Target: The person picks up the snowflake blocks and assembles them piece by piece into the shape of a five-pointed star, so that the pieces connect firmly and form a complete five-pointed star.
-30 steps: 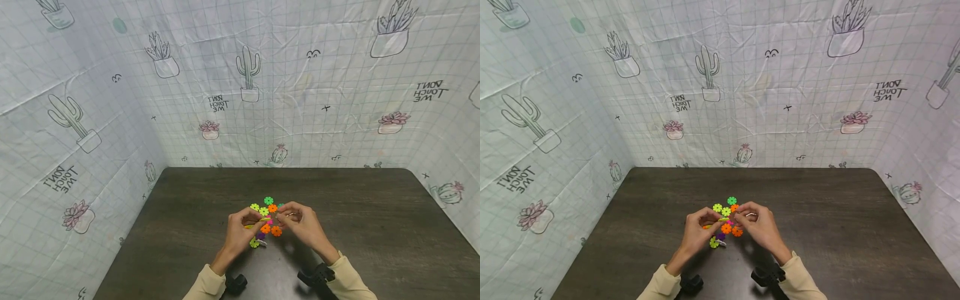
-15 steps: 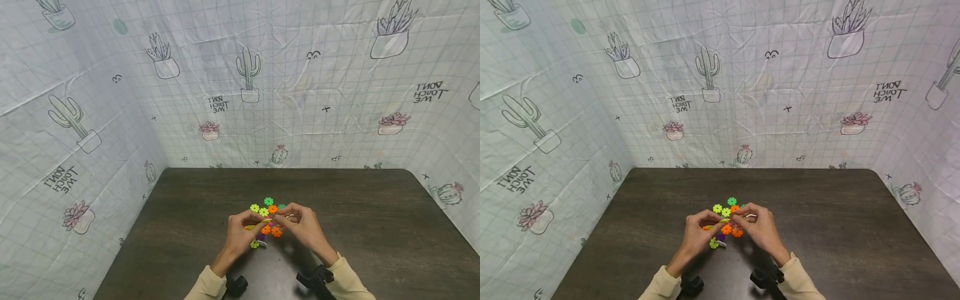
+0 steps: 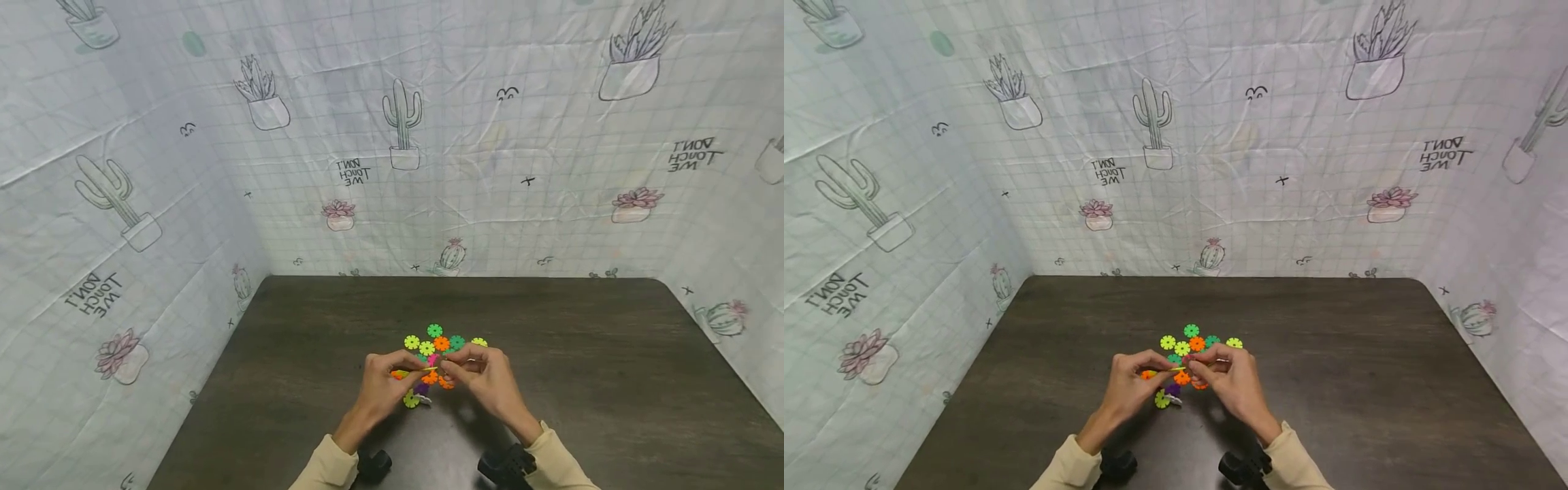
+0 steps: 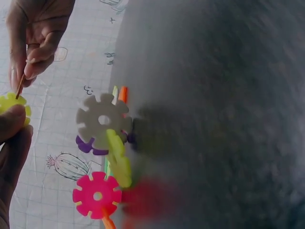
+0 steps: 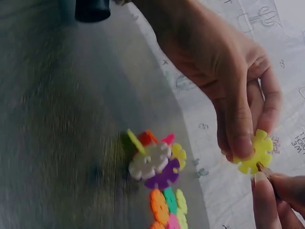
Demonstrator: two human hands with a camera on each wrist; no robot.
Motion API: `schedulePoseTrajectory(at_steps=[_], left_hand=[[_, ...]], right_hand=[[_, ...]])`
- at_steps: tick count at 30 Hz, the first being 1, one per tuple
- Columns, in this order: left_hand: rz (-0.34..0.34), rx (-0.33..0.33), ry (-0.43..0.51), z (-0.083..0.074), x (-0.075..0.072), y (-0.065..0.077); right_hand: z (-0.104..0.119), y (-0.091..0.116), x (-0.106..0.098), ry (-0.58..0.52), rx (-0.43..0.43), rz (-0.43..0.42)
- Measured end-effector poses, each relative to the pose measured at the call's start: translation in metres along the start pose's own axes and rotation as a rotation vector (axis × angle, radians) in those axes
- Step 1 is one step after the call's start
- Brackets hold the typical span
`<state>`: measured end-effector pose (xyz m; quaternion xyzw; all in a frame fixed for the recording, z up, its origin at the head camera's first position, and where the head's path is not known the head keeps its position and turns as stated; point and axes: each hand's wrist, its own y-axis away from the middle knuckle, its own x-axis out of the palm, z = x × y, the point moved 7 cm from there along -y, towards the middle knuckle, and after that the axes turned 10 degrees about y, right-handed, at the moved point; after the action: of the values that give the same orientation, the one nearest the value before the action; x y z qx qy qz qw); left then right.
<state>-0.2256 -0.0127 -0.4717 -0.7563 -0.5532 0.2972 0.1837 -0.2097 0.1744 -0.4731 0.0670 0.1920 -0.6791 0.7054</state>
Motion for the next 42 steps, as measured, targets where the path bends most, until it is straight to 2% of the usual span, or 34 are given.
schedulePoseTrajectory(at_steps=[4,8,12,16,19,23,27,31,35,42], left_hand=[[-0.005,-0.024,0.005,0.003,-0.004,0.003],[-0.001,-0.016,-0.004,0.002,-0.004,0.002],[-0.002,0.004,-0.008,0.000,-0.004,-0.002],[-0.017,-0.007,0.003,0.000,-0.005,-0.004],[-0.049,-0.026,0.004,0.003,-0.008,-0.006],[-0.091,-0.079,0.011,0.008,-0.015,-0.004],[-0.085,-0.130,0.019,0.012,-0.018,-0.002],[-0.075,-0.147,0.020,0.012,-0.019,-0.002],[-0.076,-0.143,0.009,0.011,-0.019,-0.002],[-0.077,-0.128,0.009,0.010,-0.018,-0.002]], right_hand=[[-0.003,0.000,0.006,-0.020,0.021,-0.013],[-0.003,-0.001,0.008,-0.016,0.024,-0.005],[-0.002,-0.004,0.007,0.006,-0.007,0.024],[-0.005,-0.009,0.004,0.032,-0.027,0.045],[-0.012,-0.013,0.002,0.095,0.005,0.061],[-0.022,-0.015,0.000,0.288,0.047,0.072],[-0.030,-0.014,0.002,0.517,0.027,0.073],[-0.031,-0.011,0.009,0.673,-0.002,0.079],[-0.031,-0.011,0.014,0.726,-0.011,0.077],[-0.035,-0.013,0.012,0.648,-0.023,0.076]])
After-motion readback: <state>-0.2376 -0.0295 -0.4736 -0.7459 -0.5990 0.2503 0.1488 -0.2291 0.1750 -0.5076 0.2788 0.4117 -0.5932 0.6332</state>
